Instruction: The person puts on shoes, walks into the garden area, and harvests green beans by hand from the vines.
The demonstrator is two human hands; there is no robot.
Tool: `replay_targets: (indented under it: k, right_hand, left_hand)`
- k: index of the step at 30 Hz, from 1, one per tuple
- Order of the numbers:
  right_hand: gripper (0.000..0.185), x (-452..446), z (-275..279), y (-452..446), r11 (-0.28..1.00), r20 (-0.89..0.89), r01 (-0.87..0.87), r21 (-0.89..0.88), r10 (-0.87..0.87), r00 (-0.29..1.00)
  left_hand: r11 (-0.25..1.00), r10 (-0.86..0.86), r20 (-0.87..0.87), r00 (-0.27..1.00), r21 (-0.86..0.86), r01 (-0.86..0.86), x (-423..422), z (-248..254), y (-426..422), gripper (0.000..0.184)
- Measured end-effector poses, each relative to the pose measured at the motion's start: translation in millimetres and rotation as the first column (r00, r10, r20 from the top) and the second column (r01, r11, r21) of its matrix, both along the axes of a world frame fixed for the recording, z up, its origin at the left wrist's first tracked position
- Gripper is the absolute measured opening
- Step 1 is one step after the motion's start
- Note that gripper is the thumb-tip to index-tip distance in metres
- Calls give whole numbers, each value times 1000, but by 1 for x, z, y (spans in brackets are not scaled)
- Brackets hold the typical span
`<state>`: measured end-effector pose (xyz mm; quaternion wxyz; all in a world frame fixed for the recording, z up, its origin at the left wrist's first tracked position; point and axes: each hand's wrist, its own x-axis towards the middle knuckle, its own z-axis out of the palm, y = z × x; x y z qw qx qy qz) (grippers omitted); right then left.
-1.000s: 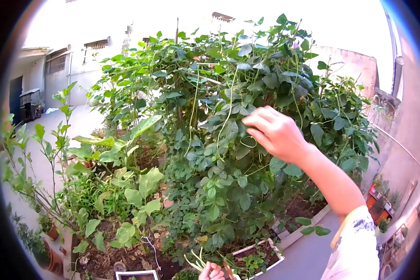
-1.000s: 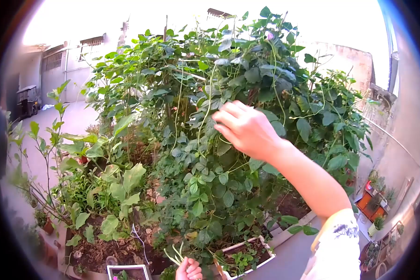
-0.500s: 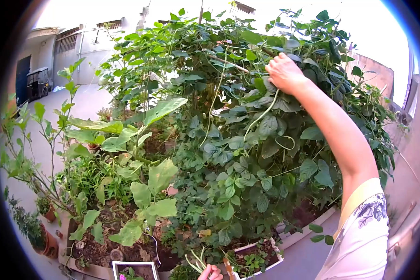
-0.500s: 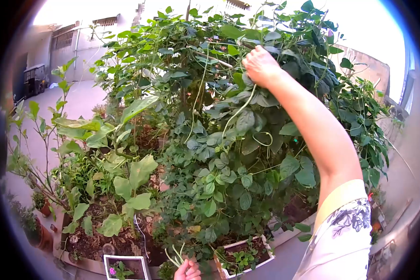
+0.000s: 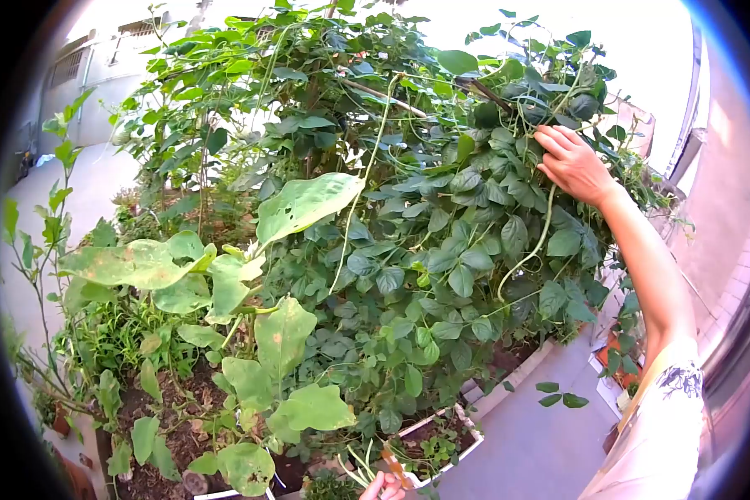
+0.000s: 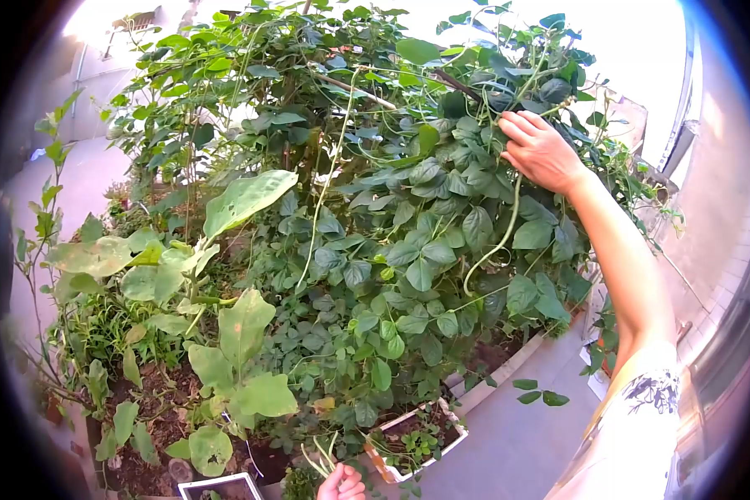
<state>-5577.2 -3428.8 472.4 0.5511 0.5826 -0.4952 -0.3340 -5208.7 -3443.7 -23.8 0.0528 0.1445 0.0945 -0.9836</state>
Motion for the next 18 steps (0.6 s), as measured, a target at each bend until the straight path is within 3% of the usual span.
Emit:
replay_targets:
  k: [6, 13, 18]
  right_hand:
    - [17, 37, -1, 0, 971, 32, -111, -212, 120, 992]
    - [18, 24, -6, 0, 979, 177, -45, -200, 82, 981]
    - [17, 21, -12, 0, 966, 311, -33, -258, 115, 943]
  left_hand:
    - [997, -72, -38, 997, -2, 72, -2, 13, -17, 18]
    - [993, -116, -119, 986, -44, 112, -4, 11, -29, 19]
    - [991, -127, -33, 991, -38, 125, 1, 6, -34, 20]
